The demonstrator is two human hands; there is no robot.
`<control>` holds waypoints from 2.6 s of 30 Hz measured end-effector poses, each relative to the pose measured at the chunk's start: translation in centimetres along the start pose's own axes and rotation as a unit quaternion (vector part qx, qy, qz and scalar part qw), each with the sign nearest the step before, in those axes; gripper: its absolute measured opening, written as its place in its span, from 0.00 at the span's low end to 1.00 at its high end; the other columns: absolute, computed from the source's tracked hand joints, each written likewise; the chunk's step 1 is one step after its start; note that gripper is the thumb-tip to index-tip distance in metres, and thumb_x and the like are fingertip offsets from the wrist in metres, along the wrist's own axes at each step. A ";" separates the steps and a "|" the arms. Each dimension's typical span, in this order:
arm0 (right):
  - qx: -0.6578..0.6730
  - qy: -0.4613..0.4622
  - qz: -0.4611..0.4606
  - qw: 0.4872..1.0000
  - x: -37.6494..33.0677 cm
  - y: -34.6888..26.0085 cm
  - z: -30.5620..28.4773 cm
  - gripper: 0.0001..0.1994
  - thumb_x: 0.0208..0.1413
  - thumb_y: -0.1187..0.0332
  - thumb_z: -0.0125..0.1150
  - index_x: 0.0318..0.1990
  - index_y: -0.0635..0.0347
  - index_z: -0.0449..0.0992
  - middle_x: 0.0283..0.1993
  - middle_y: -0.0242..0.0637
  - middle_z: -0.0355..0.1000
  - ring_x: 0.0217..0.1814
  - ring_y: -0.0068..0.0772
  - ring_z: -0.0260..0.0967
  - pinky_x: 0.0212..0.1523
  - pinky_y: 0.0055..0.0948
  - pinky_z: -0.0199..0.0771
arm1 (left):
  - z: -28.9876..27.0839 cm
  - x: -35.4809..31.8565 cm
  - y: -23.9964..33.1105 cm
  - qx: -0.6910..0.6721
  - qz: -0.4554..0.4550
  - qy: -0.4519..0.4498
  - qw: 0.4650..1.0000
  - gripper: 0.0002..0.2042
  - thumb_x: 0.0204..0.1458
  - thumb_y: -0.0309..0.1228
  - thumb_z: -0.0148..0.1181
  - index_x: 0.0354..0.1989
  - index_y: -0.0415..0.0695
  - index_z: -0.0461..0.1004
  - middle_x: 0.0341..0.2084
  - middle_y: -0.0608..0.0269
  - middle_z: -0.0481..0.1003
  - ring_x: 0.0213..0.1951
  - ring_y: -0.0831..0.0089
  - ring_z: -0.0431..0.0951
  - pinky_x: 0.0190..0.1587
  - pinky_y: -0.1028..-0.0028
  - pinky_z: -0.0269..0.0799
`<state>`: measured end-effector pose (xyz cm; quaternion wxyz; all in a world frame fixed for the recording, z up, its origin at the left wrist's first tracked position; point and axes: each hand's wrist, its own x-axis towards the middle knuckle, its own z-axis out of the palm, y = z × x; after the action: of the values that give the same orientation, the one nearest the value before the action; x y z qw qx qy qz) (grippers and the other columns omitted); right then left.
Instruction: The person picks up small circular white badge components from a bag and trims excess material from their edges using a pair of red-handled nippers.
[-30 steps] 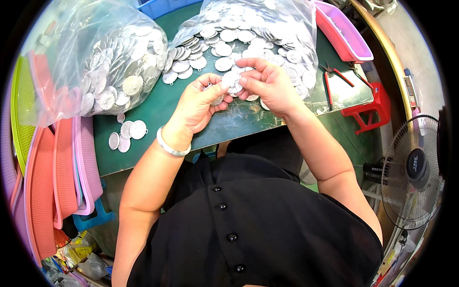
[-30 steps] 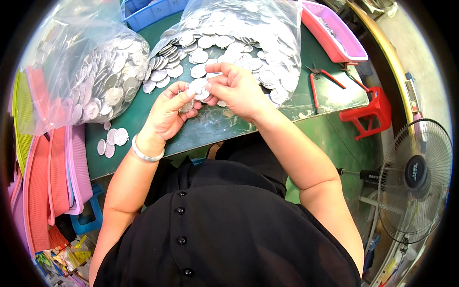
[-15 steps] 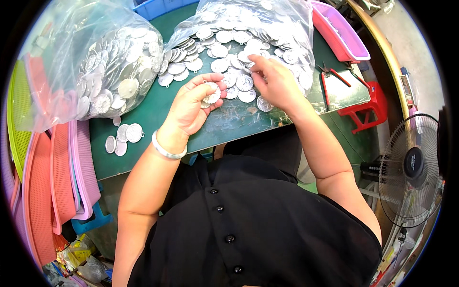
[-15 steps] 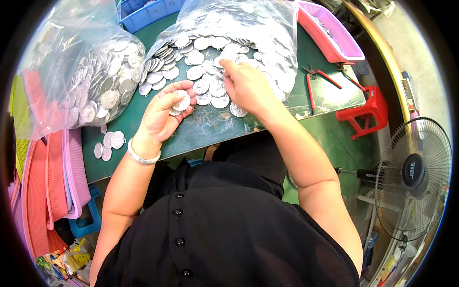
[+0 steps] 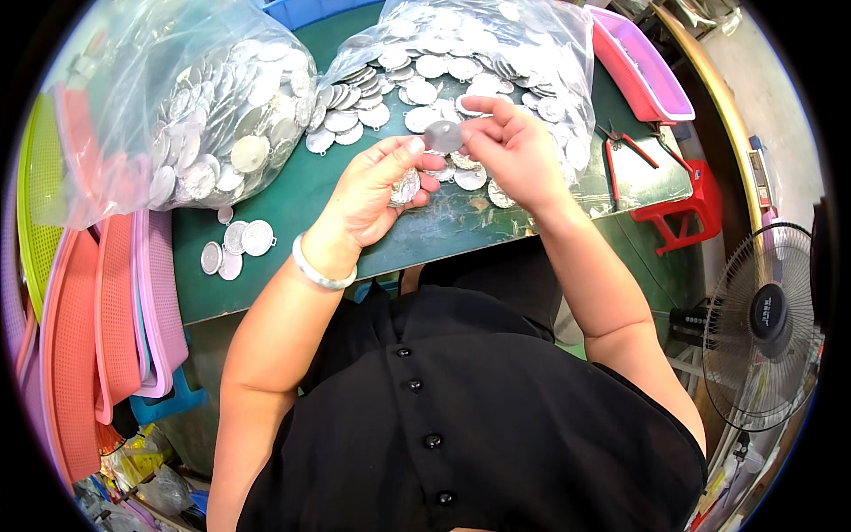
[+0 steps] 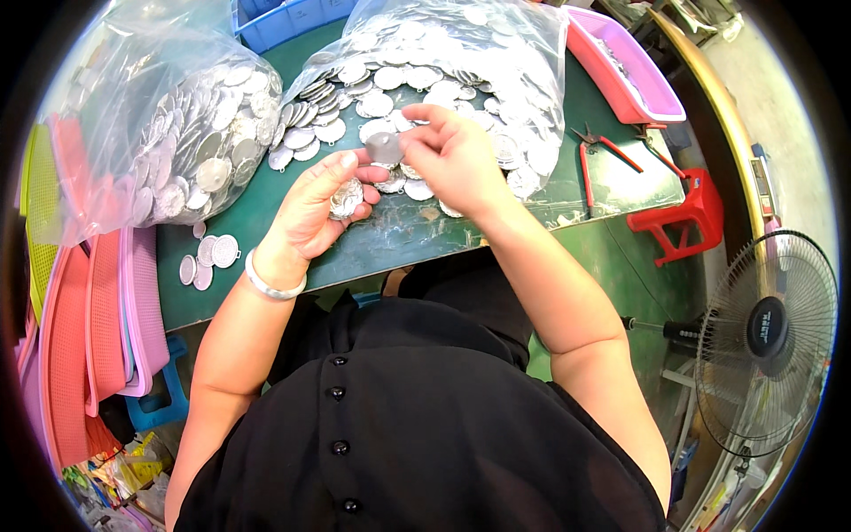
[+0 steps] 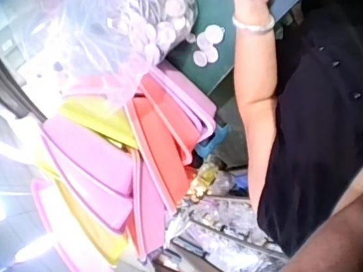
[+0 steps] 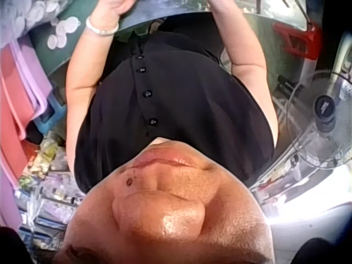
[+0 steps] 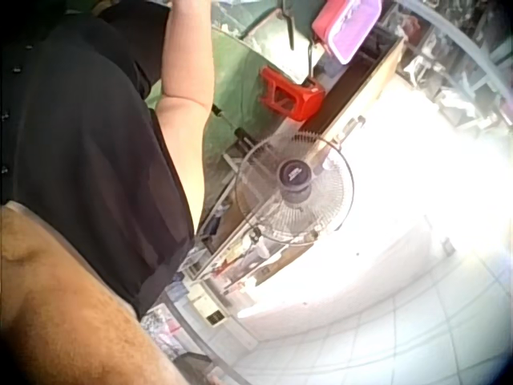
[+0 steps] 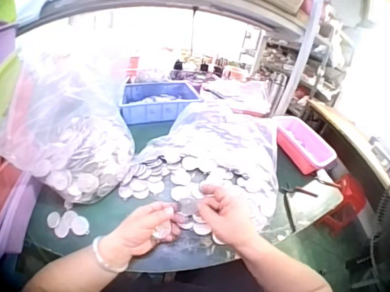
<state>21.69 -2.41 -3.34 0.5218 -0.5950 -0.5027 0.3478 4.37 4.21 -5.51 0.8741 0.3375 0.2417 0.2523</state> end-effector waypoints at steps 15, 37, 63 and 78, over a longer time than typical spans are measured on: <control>-0.395 -0.018 -0.206 0.895 -0.4 1.2 -1.4 0.21 0.43 0.72 0.57 0.48 0.63 0.65 0.29 0.43 0.70 0.34 0.42 0.67 0.37 0.33 0.67 | -1.0 0.4 -0.3 0.004 0.023 0.014 1.000 0.11 0.50 0.25 0.52 0.42 0.39 0.67 0.30 0.59 0.72 0.29 0.73 0.72 0.26 0.79 0.68; -0.236 -0.063 -0.089 0.966 -0.3 0.1 -1.3 0.21 0.48 0.78 0.51 0.53 0.61 0.63 0.41 0.39 0.72 0.42 0.29 0.68 0.45 0.24 0.65 | -0.8 0.3 -0.2 0.010 0.014 0.004 1.000 0.14 0.44 0.20 0.56 0.43 0.38 0.68 0.30 0.60 0.72 0.29 0.74 0.73 0.28 0.79 0.71; -0.589 0.094 0.098 0.797 -4.3 6.0 -22.0 0.44 0.38 0.40 0.57 0.61 0.54 0.51 0.60 0.48 0.53 0.64 0.50 0.45 0.61 0.48 0.42 | -1.0 0.6 -0.8 0.041 0.056 -0.024 0.997 0.09 0.49 0.24 0.54 0.39 0.44 0.65 0.29 0.59 0.70 0.26 0.76 0.69 0.24 0.81 0.65; -0.278 0.218 0.121 0.927 -9.0 1.1 -16.6 0.19 0.56 0.61 0.44 0.50 0.65 0.63 0.33 0.39 0.66 0.27 0.29 0.66 0.29 0.27 0.69 | 1.6 -4.7 -2.3 0.143 0.134 0.024 0.980 0.09 0.48 0.25 0.57 0.38 0.41 0.69 0.26 0.67 0.71 0.24 0.81 0.69 0.23 0.82 0.65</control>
<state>35.21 -15.53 -1.88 0.3859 -0.8339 -0.3772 0.1158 2.41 -0.88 -4.92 0.7685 0.4824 0.2492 0.3384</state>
